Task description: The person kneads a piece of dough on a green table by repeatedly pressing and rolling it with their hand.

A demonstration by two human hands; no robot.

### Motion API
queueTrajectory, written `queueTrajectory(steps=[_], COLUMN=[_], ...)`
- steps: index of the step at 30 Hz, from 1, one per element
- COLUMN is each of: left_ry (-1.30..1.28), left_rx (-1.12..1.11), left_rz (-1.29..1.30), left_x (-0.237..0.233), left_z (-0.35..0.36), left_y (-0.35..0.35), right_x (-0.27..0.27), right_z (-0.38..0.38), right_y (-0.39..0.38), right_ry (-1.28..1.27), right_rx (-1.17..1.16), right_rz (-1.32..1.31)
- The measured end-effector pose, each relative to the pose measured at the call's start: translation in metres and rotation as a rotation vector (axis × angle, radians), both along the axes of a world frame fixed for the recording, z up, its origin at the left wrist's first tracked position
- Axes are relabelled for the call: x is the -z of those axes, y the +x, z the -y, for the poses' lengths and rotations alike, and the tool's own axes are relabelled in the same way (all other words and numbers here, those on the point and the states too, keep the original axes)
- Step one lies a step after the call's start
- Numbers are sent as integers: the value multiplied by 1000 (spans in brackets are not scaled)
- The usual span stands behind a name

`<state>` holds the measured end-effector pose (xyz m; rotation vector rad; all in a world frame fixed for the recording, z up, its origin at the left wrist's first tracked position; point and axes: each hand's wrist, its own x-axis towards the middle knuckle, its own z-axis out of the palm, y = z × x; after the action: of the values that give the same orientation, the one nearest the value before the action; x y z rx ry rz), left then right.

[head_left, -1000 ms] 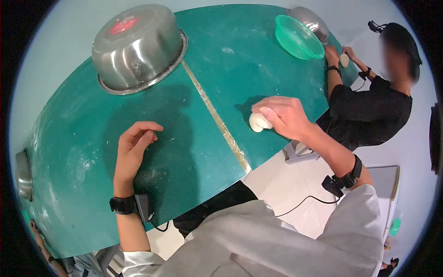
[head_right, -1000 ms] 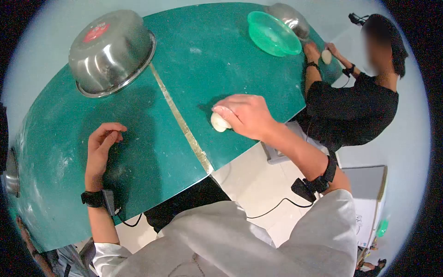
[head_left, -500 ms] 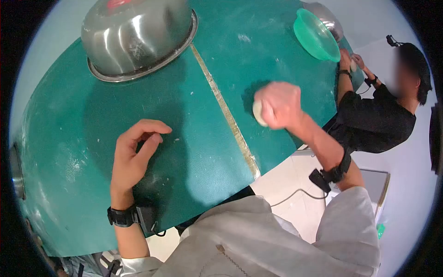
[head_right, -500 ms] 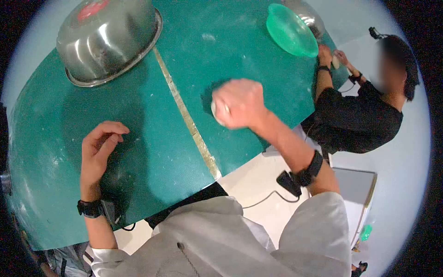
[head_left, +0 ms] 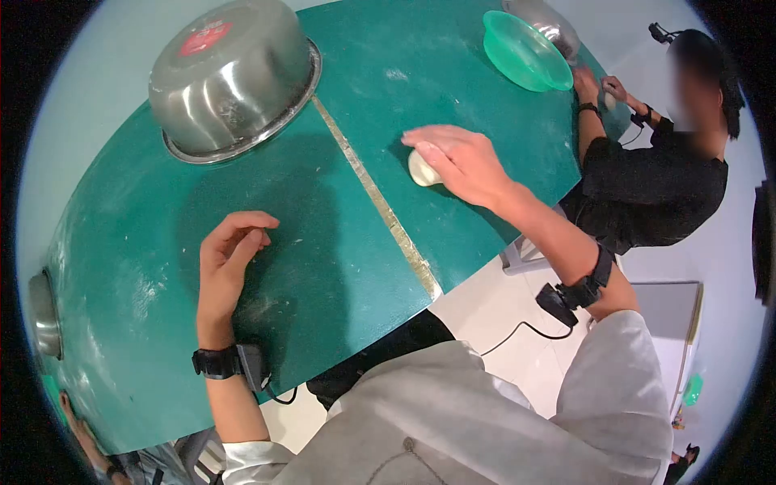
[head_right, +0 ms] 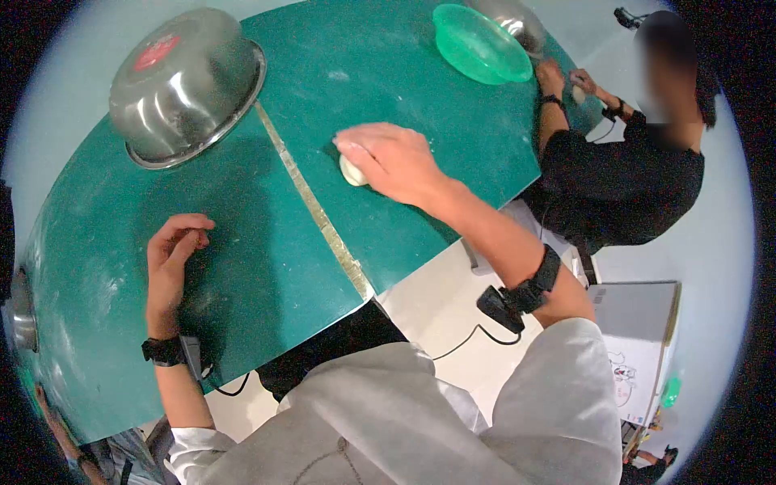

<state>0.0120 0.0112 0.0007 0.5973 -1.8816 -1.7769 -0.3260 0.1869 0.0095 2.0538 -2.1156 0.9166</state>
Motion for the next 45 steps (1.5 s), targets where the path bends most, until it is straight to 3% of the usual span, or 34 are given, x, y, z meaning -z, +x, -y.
queueTrajectory(steps=[4,6,7,9,10,12,16,20,23,27,30,33,36,40,42,43,44,45], left_ry=[11,23,26,5,-26,-23,-45,-34,-63,-6,14,35,50,63,51,37,46,37], left_rx=[-17,2,20,27,44,53,58,62,58,55,49,49,56,45,50,51,47,57], left_rz=[15,0,-13,-9,-8,15,9,4,23,-10,-34,-29,-18,-14,-11,-12,-4,-11], left_x=[-3,-2,-2,-3,-4,-5,-5,-9,-9,-2,-2,-1,0,0,-1,0,0,0], left_z=[-5,-5,-3,-2,-2,-2,-2,-5,-4,-1,0,0,2,2,1,1,1,1], left_y=[-3,-2,-1,-1,-2,-3,-8,-10,-7,-1,1,2,1,-1,-1,-1,-1,-1], right_x=[-25,-28,-24,-10,-3,7,9,10,0,-25,-38,-54,-57,-53,-50,-53,-61,-72], right_z=[-11,-12,-11,-7,-4,2,20,29,28,17,11,3,2,22,41,48,54,58], right_y=[7,12,13,16,17,17,-4,-10,-2,-1,-8,-30,-61,-57,-57,-39,-21,-2], right_ry=[248,250,263,-37,-18,-216,-185,-252,-194,-94,82,303,238,462,647,526,536,597], right_rx=[55,13,0,5,-11,-22,-137,-75,-54,-45,-64,12,-47,-108,101,315,310,381], right_rz=[12,-254,-252,-424,-419,-434,-422,-450,-315,-456,-274,385,903,1184,636,164,169,-53])
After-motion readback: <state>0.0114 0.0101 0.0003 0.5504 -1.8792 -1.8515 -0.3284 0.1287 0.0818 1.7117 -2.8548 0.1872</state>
